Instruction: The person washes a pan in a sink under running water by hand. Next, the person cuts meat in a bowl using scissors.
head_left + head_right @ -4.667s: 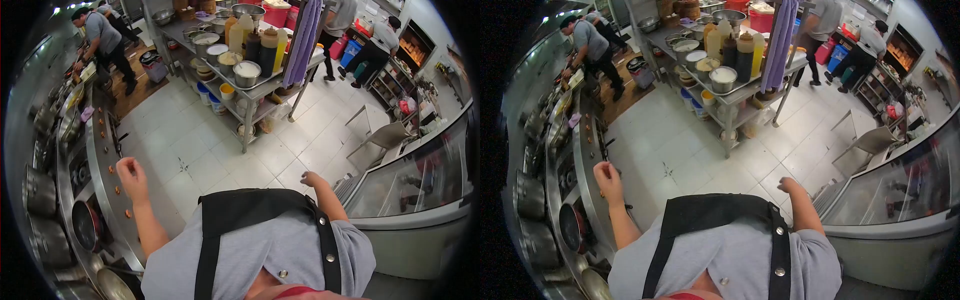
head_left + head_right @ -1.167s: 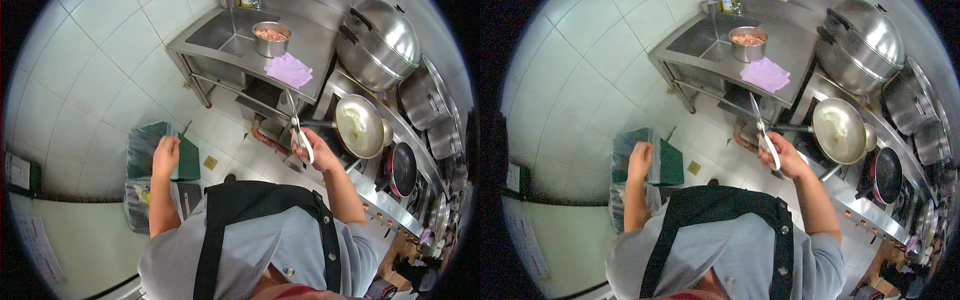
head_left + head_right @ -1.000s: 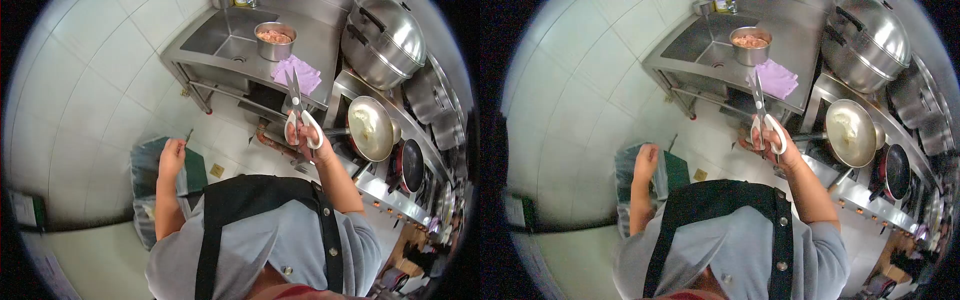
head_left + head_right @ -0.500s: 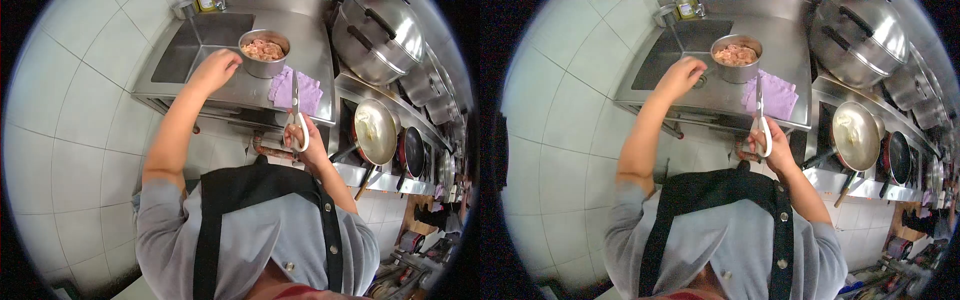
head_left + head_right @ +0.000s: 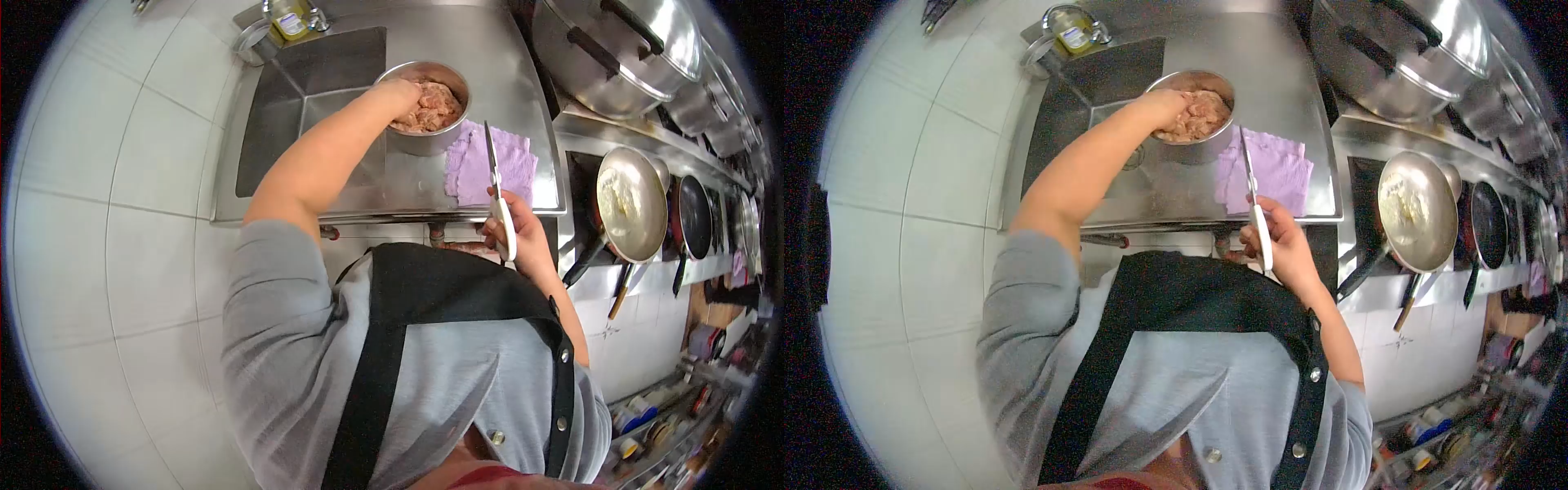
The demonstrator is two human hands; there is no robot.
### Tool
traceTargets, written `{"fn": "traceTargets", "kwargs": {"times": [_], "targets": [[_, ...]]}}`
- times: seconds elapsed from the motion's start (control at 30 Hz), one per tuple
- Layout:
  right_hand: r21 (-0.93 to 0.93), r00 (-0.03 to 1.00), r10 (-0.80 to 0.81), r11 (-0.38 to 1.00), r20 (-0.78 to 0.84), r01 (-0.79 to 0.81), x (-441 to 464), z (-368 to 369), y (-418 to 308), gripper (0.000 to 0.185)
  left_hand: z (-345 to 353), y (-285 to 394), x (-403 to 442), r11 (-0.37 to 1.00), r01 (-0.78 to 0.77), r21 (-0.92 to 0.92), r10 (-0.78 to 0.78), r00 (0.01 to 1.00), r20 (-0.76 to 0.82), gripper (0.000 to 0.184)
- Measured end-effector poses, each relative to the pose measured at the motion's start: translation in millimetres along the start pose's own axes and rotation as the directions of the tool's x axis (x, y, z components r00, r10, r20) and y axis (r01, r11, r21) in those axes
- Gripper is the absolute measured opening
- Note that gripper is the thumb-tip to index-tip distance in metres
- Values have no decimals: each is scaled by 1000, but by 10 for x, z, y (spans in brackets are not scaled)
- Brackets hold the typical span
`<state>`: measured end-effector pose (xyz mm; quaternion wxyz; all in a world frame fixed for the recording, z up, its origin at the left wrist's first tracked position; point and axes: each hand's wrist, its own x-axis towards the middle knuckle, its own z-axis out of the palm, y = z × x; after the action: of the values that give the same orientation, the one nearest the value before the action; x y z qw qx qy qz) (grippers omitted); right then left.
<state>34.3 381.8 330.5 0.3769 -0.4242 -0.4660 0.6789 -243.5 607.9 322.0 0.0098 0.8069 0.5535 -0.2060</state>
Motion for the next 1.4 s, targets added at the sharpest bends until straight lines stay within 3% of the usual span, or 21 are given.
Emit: {"fn": "traceTargets", "kwargs": {"times": [0.13, 0.17, 0.2, 0.23, 0.3, 0.33, 0.37, 0.47, 0.5, 0.57, 0.8, 0.93, 1.03, 1.07, 1.1, 1.13, 1.17, 1.2, 1.27, 1.3, 1.4], "targets": [[37, 989, 49, 998, -138, -45, -55, 159, 18, 49, -156, -225, -63, 966, -234, -111, 230, 972, -47, 29], [24, 983, 55, 998, -174, -51, -60, 207, 17, 50, -214, -277, -107, 941, -241, -238, 235, 970, -56, 27], [-22, 981, 23, 999, -194, -28, -51, 245, 13, 52, -264, -336, -127, 899, -243, -364, 237, 969, -61, 24], [-48, 973, 34, 998, -230, -46, -74, 352, -132, 52, -305, -408, -122, 893, -267, -362, 261, 963, -67, 24], [-301, 963, -140, 951, -232, 66, 12, 374, -123, 56, -335, -559, -118, 773, -256, -581, 204, 967, -154, 22], [-493, 945, -205, 868, -255, 56, 67, 398, -173, 62, -335, -630, -97, 780, -325, -534, 253, 945, -206, 22], [-498, 942, -205, 866, -265, 48, 128, 437, -271, 62, -325, -668, -90, 774, -336, -537, 262, 942, -212, 22], [-888, 929, -352, 456, -117, 61, 373, 499, -542, 60, -334, -722, -95, 706, -380, -597, 278, 925, -260, 20], [-890, 926, -355, 453, -125, 53, 484, 519, -592, 60, -337, -736, -87, 658, -410, -631, 299, 912, -281, 19], [-974, 939, -343, 222, -34, 46, 720, 583, -688, 57, -354, -738, -102, 605, -446, -660, 325, 895, -307, 18], [-997, 994, -72, 8, -82, -82, 1380, 868, -914, 47, -376, -633, -237, 650, -498, -574, 360, 867, -345, 16], [-992, 992, -15, 0, -126, -126, 1424, 902, -968, 41, -316, -709, -181, 563, -508, -652, 389, 859, -333, 26], [-992, 985, -114, 38, -127, -124, 1289, 811, -1041, 39, -251, -861, -182, 505, -524, -686, 359, 850, -385, 38], [-972, 986, -87, 201, -142, -122, 1264, 723, -1046, 41, -230, -869, -182, 502, -523, -688, 358, 851, -385, 38], [-925, 987, -57, 360, -152, -122, 1249, 671, -1054, 42, -231, -861, -219, 416, -530, -739, 383, 839, -386, 40], [-926, 987, -56, 358, -153, -123, 1231, 650, -1066, 42, -238, -841, -259, 325, -530, -783, 408, 825, -390, 42], [-887, 988, -28, 446, -152, -123, 1200, 642, -1088, 43, -245, -817, -285, 233, -525, -819, 433, 810, -396, 45], [-839, 989, -2, 530, -149, -125, 1170, 630, -1107, 44, -232, -773, -278, 232, -527, -817, 435, 808, -398, 45], [-781, 989, 15, 612, -148, -126, 1177, 527, -1052, 45, -207, -671, -231, -53, -357, -933, 421, 839, -345, 41], [-749, 993, 26, 654, -113, -102, 1235, 398, -913, 47, -224, -642, -229, -48, -361, -931, 425, 836, -346, 41], [-717, 994, 44, 690, -100, -103, 1204, 387, -808, 53, -228, -556, -221, 60, -402, -914, 210, 900, -382, 30]]}}
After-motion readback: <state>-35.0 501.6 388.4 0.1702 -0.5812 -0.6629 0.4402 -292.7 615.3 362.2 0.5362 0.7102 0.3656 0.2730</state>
